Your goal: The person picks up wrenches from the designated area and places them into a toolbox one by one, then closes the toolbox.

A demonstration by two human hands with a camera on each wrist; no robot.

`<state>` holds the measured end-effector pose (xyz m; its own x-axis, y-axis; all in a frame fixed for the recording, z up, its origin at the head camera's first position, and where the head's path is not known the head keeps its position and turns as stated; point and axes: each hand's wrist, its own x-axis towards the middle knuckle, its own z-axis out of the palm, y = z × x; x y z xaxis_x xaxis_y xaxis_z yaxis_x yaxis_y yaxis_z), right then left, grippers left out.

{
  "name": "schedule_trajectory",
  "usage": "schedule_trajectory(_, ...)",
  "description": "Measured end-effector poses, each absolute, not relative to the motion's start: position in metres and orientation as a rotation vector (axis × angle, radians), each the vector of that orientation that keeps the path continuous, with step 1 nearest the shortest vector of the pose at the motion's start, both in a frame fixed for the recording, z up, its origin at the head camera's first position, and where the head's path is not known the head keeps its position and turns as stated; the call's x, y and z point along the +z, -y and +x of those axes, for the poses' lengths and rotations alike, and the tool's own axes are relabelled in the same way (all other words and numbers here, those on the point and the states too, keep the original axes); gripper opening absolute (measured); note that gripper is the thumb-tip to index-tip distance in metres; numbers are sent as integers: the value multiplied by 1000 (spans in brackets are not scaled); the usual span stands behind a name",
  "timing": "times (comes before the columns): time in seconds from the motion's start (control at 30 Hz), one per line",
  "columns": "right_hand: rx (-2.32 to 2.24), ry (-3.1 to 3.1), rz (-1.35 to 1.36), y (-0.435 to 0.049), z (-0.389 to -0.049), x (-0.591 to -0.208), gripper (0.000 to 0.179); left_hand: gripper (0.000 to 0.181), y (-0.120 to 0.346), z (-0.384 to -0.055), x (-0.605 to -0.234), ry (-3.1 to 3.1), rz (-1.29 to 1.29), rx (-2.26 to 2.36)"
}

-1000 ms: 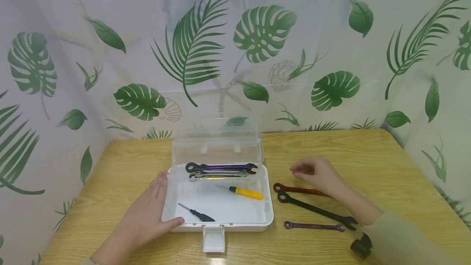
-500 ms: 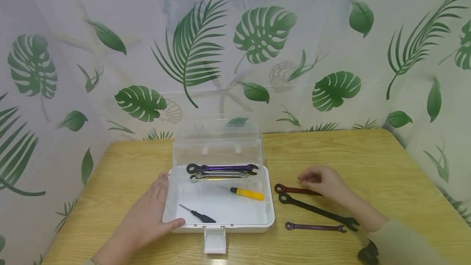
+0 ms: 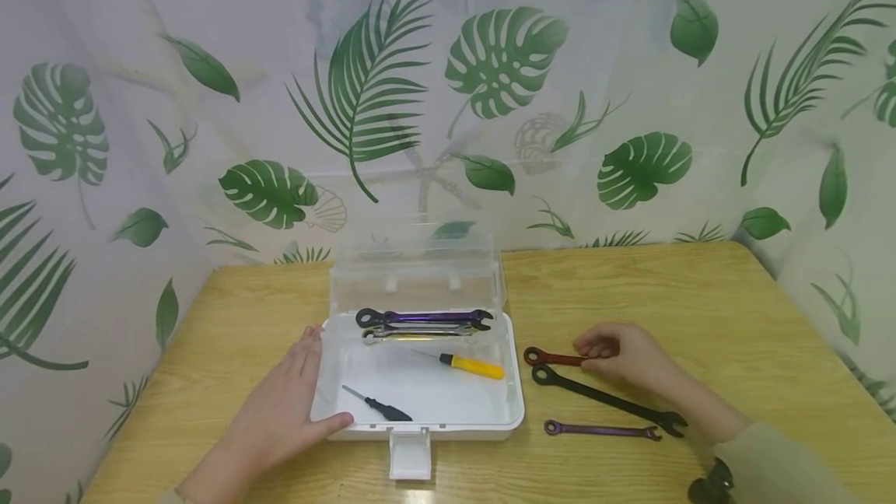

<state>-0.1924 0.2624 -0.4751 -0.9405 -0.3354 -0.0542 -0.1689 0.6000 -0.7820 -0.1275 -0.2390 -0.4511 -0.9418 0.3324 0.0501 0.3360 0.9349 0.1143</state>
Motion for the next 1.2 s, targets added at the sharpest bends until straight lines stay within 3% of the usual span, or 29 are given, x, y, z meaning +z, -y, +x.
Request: schedule_trajectory(1.2, -1066, -2701, -549, -258, -192, -477, 14, 123, 240, -128, -452, 3055, -537, -167)
